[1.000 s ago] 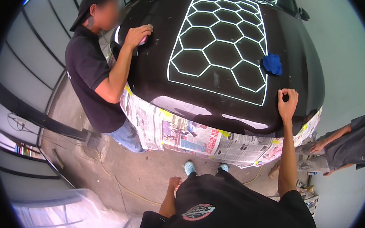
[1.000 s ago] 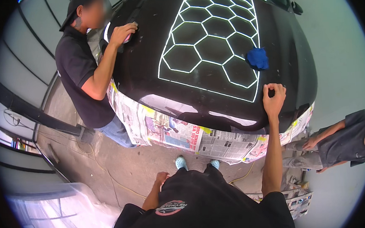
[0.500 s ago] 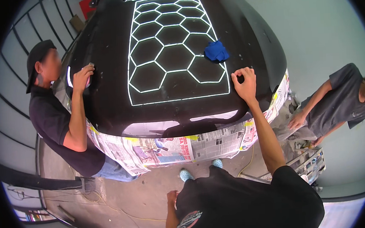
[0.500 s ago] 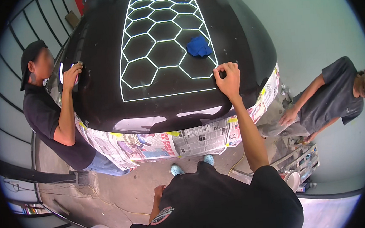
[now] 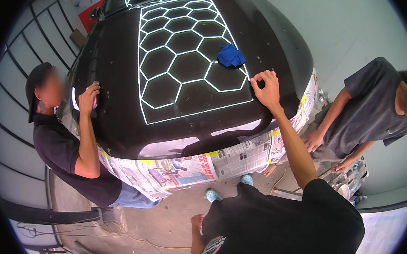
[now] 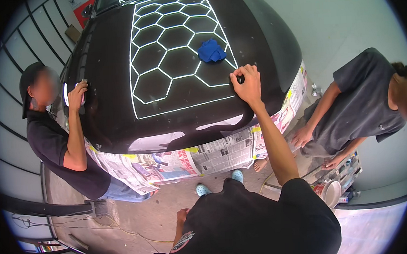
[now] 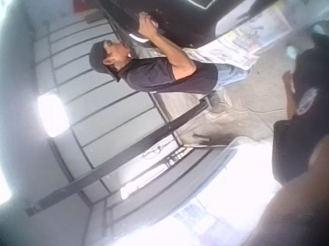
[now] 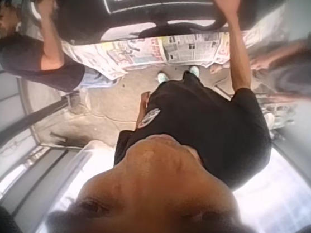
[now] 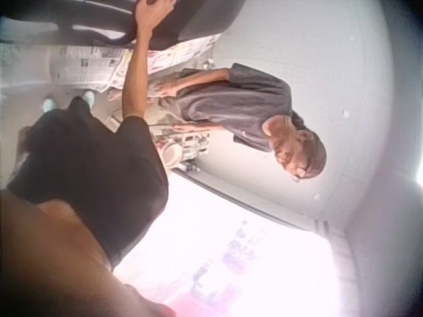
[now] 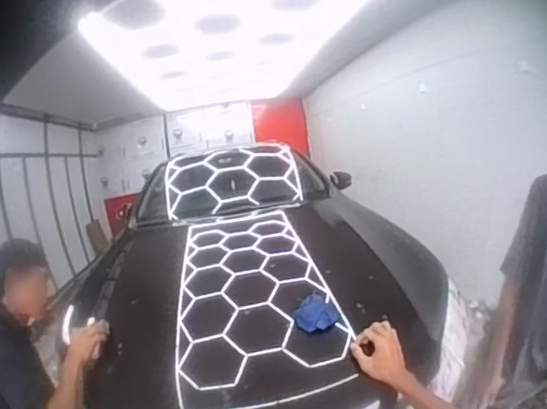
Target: The person sands a car hood with a sanding block, dips sandpaper and a block into a bucket of water, and then sands the car hood again with the wet sanding block.
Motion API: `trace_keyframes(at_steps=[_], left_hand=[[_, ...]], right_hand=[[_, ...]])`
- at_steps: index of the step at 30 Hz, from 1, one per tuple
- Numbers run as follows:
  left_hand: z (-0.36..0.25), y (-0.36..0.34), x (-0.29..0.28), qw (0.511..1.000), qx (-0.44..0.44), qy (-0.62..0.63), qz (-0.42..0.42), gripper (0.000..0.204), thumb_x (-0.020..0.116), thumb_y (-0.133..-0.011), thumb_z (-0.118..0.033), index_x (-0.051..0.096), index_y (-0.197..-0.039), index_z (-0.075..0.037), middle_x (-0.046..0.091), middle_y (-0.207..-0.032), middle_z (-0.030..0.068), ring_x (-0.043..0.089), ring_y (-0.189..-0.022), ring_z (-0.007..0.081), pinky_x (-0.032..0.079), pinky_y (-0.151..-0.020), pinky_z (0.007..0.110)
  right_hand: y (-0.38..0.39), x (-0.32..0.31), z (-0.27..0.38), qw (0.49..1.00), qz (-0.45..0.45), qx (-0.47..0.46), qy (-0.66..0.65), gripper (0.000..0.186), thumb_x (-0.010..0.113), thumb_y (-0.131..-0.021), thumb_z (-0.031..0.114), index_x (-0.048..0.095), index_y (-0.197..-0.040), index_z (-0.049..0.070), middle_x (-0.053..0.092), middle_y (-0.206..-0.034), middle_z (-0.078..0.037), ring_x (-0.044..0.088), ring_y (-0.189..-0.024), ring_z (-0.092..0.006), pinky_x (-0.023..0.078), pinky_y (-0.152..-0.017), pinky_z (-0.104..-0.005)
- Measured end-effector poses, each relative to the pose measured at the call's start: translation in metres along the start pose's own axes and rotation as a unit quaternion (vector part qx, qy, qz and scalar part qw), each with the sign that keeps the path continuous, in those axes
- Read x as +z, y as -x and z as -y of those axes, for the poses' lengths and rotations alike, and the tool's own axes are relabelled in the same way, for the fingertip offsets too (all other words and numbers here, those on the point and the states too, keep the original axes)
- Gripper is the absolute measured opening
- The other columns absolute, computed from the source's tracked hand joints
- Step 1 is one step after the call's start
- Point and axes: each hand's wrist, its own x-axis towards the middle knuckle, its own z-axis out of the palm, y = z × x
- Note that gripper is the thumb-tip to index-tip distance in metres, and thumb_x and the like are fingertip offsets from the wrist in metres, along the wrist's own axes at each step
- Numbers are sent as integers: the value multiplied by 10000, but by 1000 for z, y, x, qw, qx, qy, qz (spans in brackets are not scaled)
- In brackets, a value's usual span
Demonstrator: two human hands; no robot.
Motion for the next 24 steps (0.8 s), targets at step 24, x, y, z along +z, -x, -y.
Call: trace_keyframes(at_steps=[24], left_hand=[[-22,16,-11,993,-99,66,-7,307,697,-895,-266,775,-1138,-96,793,-989,95,766,-907,210,578,-832,337]], right_hand=[[0,-3,-1,998,-24,45,-39,268,788,-831,147,660,-1057,83,560,-850,-53,571,-880,-267,469,-860,-396]])
